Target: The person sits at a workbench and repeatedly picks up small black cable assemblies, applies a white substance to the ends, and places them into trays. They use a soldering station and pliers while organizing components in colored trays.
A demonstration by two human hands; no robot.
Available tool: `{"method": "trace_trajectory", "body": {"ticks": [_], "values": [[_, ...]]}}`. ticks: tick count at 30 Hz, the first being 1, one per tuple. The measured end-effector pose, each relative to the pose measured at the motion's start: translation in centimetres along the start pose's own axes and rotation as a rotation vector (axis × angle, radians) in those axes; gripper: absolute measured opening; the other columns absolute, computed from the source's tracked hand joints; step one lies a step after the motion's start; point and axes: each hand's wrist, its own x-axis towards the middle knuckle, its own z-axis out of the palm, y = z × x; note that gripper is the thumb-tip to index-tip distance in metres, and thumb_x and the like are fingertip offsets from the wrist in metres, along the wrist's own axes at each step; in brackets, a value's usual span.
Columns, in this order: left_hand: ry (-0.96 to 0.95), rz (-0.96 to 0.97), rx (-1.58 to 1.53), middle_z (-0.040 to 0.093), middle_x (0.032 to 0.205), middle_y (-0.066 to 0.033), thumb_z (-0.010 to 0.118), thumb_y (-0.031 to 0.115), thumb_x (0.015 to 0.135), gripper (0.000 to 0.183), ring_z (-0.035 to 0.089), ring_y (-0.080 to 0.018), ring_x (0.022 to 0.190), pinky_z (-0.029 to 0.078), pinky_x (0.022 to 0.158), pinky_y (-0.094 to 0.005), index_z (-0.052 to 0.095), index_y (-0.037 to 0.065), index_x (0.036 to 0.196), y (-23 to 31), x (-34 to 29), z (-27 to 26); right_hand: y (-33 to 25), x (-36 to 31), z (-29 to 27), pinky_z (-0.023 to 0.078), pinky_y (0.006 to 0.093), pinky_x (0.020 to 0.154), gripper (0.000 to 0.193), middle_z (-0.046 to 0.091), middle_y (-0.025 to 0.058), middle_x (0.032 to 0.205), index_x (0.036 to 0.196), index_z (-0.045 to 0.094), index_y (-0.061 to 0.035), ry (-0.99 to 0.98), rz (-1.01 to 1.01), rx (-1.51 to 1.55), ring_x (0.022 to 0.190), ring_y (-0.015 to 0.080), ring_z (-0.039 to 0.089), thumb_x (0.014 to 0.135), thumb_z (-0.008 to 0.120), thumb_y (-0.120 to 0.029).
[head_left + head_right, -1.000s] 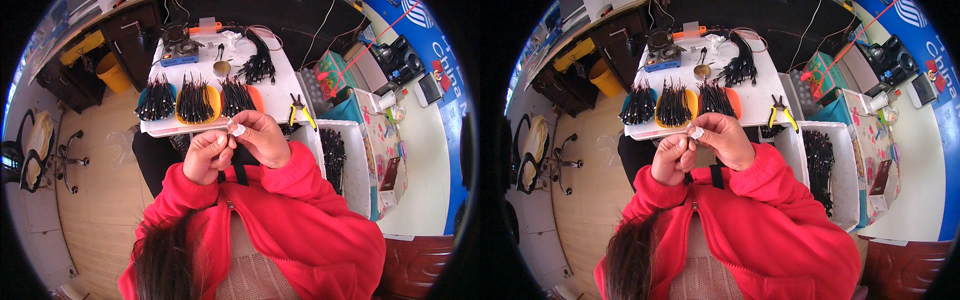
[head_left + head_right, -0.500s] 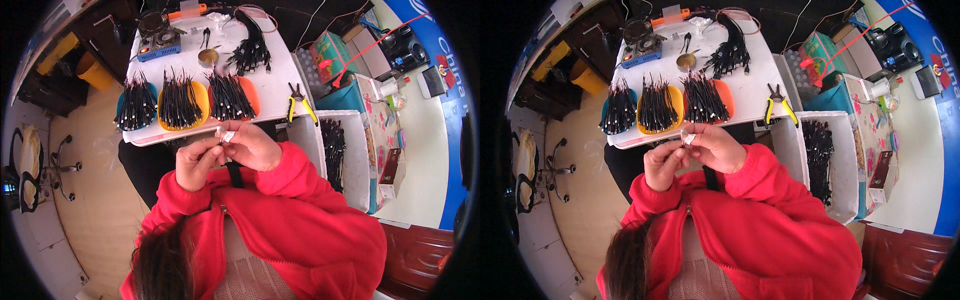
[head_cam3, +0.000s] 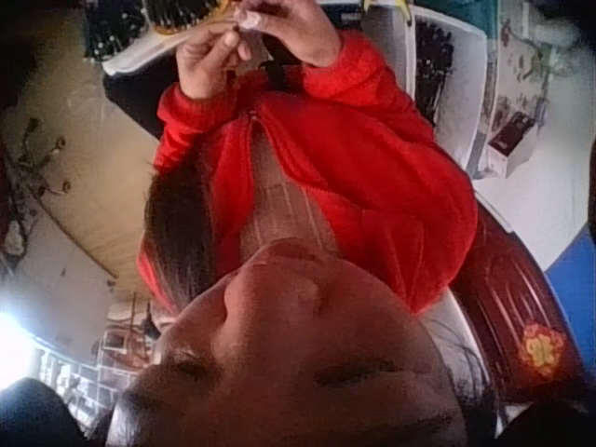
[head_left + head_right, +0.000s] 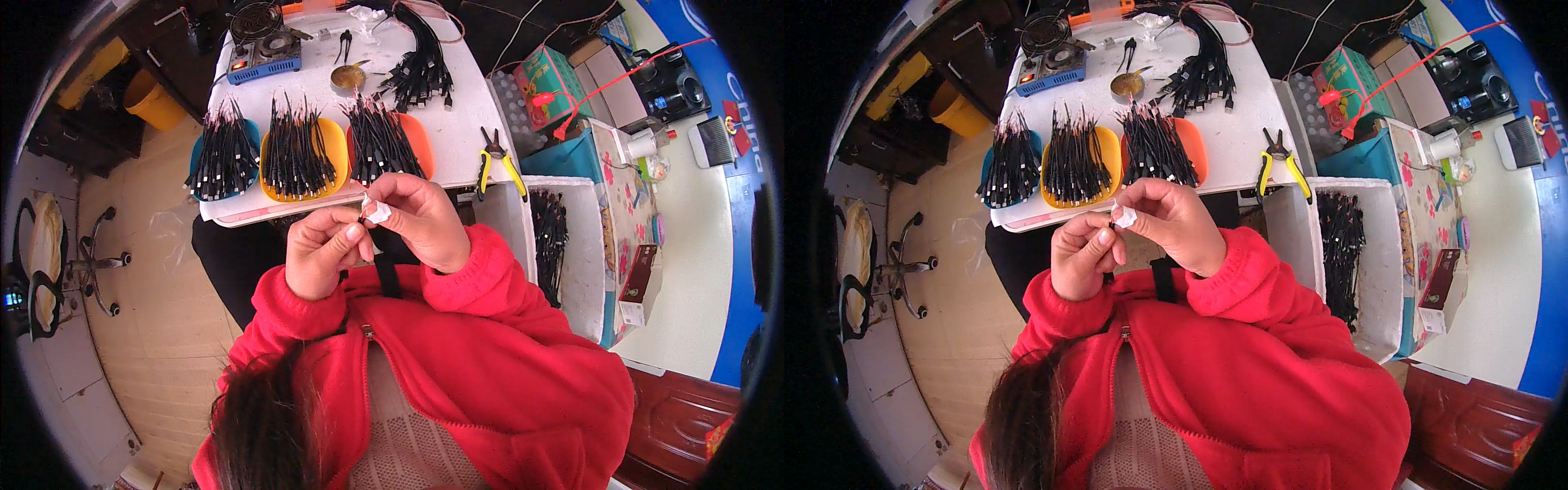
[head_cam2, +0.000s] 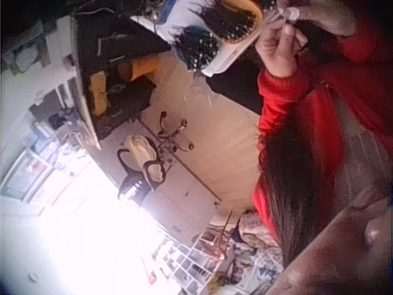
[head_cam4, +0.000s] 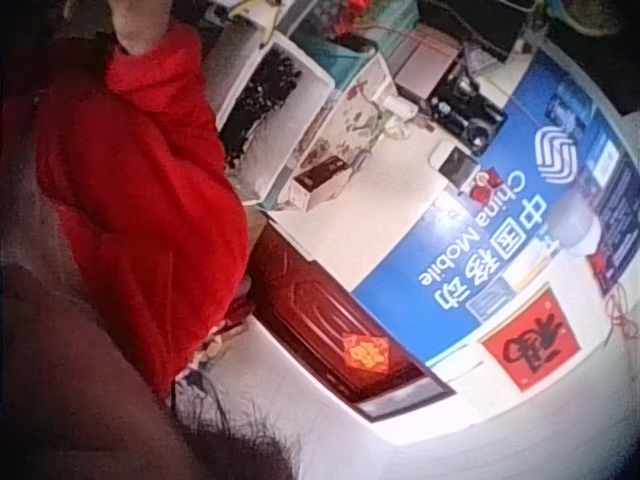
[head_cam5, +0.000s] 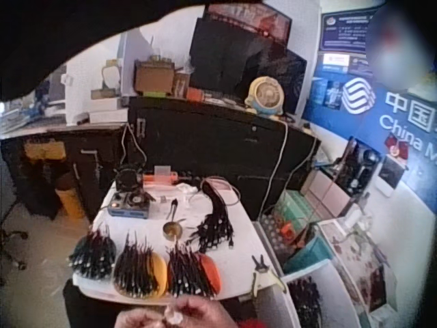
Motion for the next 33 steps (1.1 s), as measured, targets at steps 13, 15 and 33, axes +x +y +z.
{"method": "trace_trajectory", "body": {"ticks": [13, 15, 33], "values": [[-0.057, -0.042, -0.218, 0.061, 0.070, -0.0074, 0.054, 0.011, 0.095, 0.016, 0.037, -0.0044, 0.045, 0.026, 0.042, -0.0190, 0.063, -0.002, 0.096, -0.4, -0.7, 0.7, 1.0, -0.6, 1.1, 0.048, 0.0277, 0.068, 0.011, 0.054, 0.0036, 0.083, 0.098, 0.054, -0.0041, -0.107, 0.126, 0.427, 0.077, 0.0144, 0.057, 0.093, 0.053, -0.014], [-0.003, 0.014, -0.039, 0.063, 0.072, -0.0078, 0.054, 0.007, 0.094, 0.014, 0.039, -0.0048, 0.047, 0.028, 0.043, -0.0186, 0.064, -0.002, 0.096, -0.4, -0.8, 0.6, 1.1, -0.5, 0.7, 0.049, 0.0283, 0.068, 0.014, 0.054, 0.0042, 0.085, 0.101, 0.053, -0.0041, -0.147, 0.179, 0.472, 0.075, 0.0152, 0.058, 0.091, 0.054, -0.013], [0.227, 0.004, 0.059, 0.059, 0.068, -0.0045, 0.054, 0.009, 0.095, 0.015, 0.037, -0.0044, 0.048, 0.028, 0.045, -0.0187, 0.063, -0.001, 0.100, -2.1, 1.4, -1.0, 2.5, 6.5, -11.8, 0.052, 0.0407, 0.067, 0.015, 0.068, 0.0137, 0.077, 0.079, 0.068, -0.0041, 0.530, -0.044, -1.466, 0.073, 0.0321, 0.066, 0.078, 0.067, -0.019]]}}
